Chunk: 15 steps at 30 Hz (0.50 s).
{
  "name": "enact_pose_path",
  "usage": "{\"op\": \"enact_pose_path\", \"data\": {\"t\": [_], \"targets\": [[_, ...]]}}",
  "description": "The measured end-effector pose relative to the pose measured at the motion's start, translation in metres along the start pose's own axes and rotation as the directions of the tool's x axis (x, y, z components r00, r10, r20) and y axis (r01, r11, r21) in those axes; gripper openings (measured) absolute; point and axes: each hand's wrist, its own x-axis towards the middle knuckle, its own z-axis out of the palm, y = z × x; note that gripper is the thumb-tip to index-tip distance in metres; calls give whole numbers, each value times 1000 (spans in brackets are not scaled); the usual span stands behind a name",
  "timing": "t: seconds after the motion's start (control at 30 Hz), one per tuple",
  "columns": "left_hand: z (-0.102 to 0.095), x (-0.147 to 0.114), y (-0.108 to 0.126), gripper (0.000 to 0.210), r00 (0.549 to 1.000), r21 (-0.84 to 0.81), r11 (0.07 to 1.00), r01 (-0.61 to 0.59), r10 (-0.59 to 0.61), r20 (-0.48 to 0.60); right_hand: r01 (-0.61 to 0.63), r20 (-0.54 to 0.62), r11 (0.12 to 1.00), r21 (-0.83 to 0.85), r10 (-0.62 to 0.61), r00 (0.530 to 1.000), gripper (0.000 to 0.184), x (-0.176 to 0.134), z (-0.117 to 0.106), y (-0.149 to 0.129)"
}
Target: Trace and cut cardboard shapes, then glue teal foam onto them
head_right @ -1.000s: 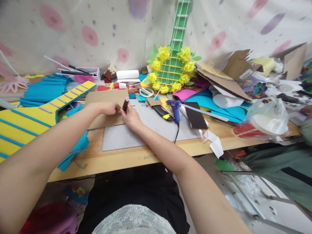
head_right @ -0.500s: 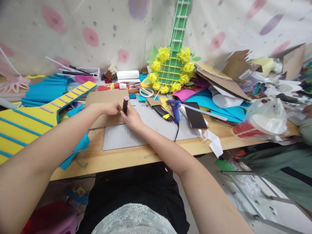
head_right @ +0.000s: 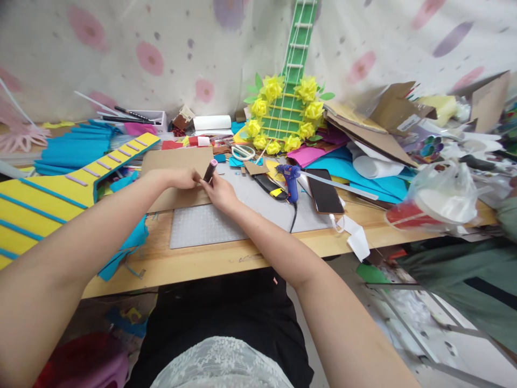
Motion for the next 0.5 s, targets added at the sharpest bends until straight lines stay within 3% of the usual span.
{"op": "enact_pose_path", "data": {"t": [0.5], "targets": [[3, 5, -1, 41, 999, 98, 995, 29, -27, -21, 49, 65, 983, -178, -38, 997, 35, 8, -4, -10]]}}
